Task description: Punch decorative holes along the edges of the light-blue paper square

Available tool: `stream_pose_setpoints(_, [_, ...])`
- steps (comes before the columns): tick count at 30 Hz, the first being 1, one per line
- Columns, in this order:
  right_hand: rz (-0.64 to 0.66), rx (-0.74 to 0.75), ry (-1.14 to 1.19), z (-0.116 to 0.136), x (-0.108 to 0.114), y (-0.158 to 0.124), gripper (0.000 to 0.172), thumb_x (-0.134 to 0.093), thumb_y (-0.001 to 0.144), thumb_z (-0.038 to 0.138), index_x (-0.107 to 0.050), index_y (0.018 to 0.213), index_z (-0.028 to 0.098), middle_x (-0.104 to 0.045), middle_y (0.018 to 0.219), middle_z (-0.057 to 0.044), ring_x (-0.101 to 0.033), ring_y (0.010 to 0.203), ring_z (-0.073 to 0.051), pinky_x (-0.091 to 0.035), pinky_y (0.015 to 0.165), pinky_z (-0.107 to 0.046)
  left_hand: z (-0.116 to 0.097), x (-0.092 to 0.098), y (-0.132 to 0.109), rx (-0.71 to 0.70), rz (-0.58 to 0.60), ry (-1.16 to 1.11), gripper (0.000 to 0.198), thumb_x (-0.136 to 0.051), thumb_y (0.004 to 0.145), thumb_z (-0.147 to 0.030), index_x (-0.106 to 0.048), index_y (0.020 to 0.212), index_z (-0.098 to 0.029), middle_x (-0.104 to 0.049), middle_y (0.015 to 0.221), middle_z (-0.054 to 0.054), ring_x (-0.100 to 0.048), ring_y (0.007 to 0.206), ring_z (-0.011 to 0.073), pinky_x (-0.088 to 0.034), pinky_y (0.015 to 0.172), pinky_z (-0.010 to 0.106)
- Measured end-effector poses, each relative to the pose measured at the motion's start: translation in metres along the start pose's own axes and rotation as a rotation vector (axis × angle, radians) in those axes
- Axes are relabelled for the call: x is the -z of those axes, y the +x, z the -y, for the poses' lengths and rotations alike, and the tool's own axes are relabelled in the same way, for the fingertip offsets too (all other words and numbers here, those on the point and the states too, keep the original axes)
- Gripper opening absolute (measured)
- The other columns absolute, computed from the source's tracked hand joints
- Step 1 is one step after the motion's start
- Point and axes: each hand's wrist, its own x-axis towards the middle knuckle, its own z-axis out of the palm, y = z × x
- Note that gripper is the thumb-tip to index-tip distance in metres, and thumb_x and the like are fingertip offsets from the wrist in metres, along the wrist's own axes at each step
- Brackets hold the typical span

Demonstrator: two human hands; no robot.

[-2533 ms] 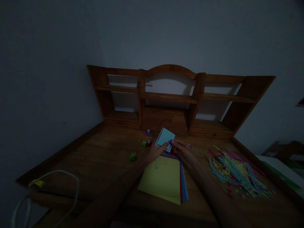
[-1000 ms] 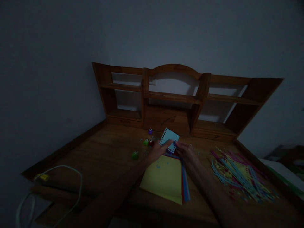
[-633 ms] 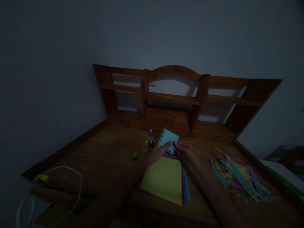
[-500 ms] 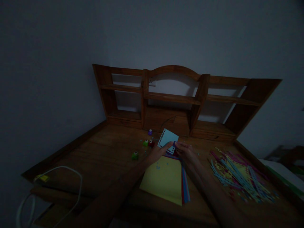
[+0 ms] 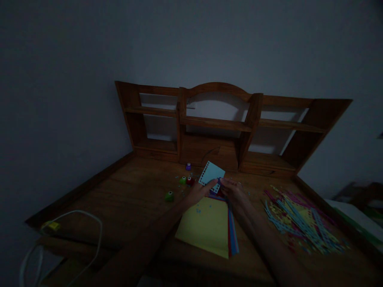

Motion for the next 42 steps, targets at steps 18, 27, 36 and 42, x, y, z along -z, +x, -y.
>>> stream_pose_setpoints(18, [0.069,0.083,-0.064,0.006,-0.007,-0.005,0.023,-0.077,0.068,0.039,-0.068,0.075,0.019,-0.054,0.057,0.002,-0.041,0.048,-0.010,-0.026,0.048,-0.027,0.022,0.006,0.012,0.087,-0.119,0.105,0.042,-0.059,0.076,-0.058,-0.059,0.077,-0.016,-0.049,0.051,-0.002,-0.045,0.050,0.0126,-0.034,0.049,0.025])
stream_pose_setpoints(27, [0.120,0.082,-0.059,0.013,-0.008,-0.012,0.026,-0.072,0.072,0.047,-0.066,0.072,0.022,-0.057,0.062,0.001,-0.046,0.054,-0.013,-0.033,0.055,-0.029,0.028,0.009,0.018,0.072,-0.166,-0.013,0.046,-0.062,0.073,-0.059,-0.057,0.087,-0.016,-0.055,0.064,-0.001,-0.042,0.048,0.0090,-0.031,0.046,0.023])
stream_pose_setpoints(36, [0.109,0.024,-0.005,0.011,-0.006,-0.008,0.032,-0.067,0.075,0.052,-0.064,0.072,0.020,-0.056,0.061,0.000,-0.047,0.055,-0.014,-0.035,0.055,-0.028,0.026,0.009,0.018,0.074,-0.164,0.001,0.045,-0.059,0.075,-0.061,-0.053,0.078,-0.016,-0.048,0.056,-0.003,-0.037,0.043,0.0079,-0.027,0.042,0.022])
stream_pose_setpoints(42, [0.095,0.044,0.025,0.010,-0.006,-0.006,0.027,-0.071,0.073,0.046,-0.067,0.076,0.020,-0.061,0.069,-0.001,-0.051,0.060,-0.014,-0.039,0.059,-0.028,0.023,0.009,0.015,0.041,-0.142,0.006,0.043,-0.059,0.077,-0.058,-0.056,0.081,-0.015,-0.053,0.062,-0.001,-0.040,0.046,0.0082,-0.030,0.044,0.022])
